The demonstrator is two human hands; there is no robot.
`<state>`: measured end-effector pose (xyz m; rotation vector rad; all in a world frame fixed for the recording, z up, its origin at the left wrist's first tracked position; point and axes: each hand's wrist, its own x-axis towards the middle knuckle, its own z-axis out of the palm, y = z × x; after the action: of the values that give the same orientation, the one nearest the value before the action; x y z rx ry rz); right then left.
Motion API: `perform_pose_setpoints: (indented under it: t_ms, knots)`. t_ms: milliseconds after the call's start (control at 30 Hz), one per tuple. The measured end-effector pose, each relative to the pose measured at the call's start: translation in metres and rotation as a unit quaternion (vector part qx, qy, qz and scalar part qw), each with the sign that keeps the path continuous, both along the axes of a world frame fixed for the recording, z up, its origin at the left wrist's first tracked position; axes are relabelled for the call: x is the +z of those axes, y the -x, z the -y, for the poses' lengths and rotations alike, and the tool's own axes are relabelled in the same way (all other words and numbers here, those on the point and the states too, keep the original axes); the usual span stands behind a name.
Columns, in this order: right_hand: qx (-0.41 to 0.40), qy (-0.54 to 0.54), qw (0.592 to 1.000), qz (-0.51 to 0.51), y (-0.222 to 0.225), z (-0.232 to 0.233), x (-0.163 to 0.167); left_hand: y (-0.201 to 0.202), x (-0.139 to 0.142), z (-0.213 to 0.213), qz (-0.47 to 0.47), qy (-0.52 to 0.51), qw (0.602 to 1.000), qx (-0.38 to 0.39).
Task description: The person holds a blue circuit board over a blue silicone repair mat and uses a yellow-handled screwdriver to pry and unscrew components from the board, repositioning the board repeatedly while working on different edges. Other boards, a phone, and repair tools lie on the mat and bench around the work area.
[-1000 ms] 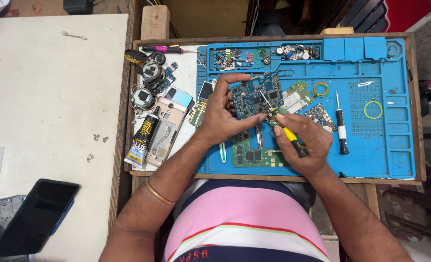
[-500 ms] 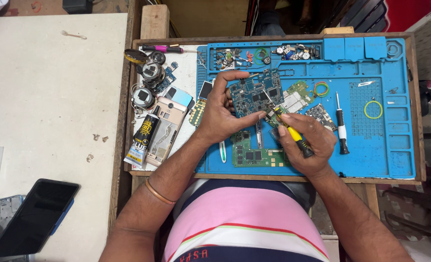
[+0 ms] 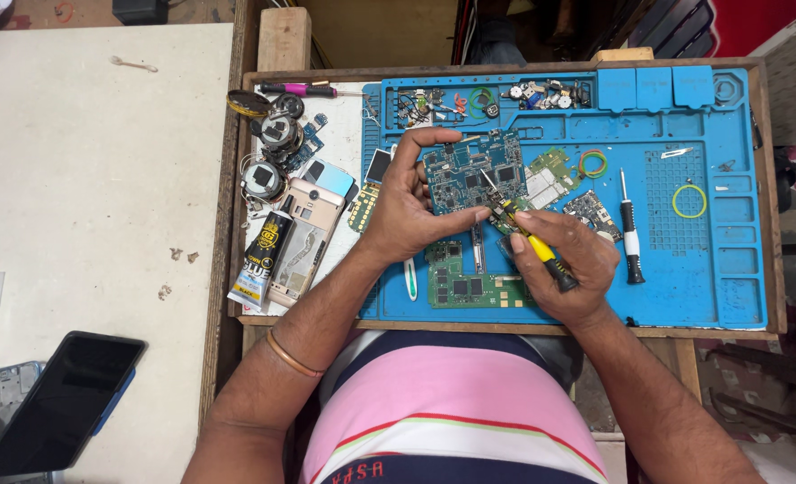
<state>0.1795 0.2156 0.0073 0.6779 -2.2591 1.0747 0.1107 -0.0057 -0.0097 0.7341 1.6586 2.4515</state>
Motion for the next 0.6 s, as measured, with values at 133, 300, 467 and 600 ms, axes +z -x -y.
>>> perform_pose_setpoints:
  t_ms: [133, 300, 467, 600]
  knots:
    - [-0.001, 0.002, 1.0, -0.002, -0.0082, 0.0035, 0.0009, -0.0079, 0.0007, 0.0033, 0.006, 0.002, 1.0, -0.004]
    - [-0.005, 0.003, 1.0, 0.002, -0.0113, 0.0051, 0.0011, -0.0112, 0.001, 0.0049, 0.0, 0.008, 1.0, -0.002]
    - [0.006, 0.017, 1.0, 0.023, -0.0088, 0.0032, 0.0016, -0.0088, 0.0007, 0.0059, -0.009, 0.013, 1.0, -0.007]
    - [0.016, 0.035, 0.998, 0.046, -0.0087, 0.0016, 0.0016, -0.0088, 0.0005, 0.0076, -0.01, 0.007, 1.0, -0.01]
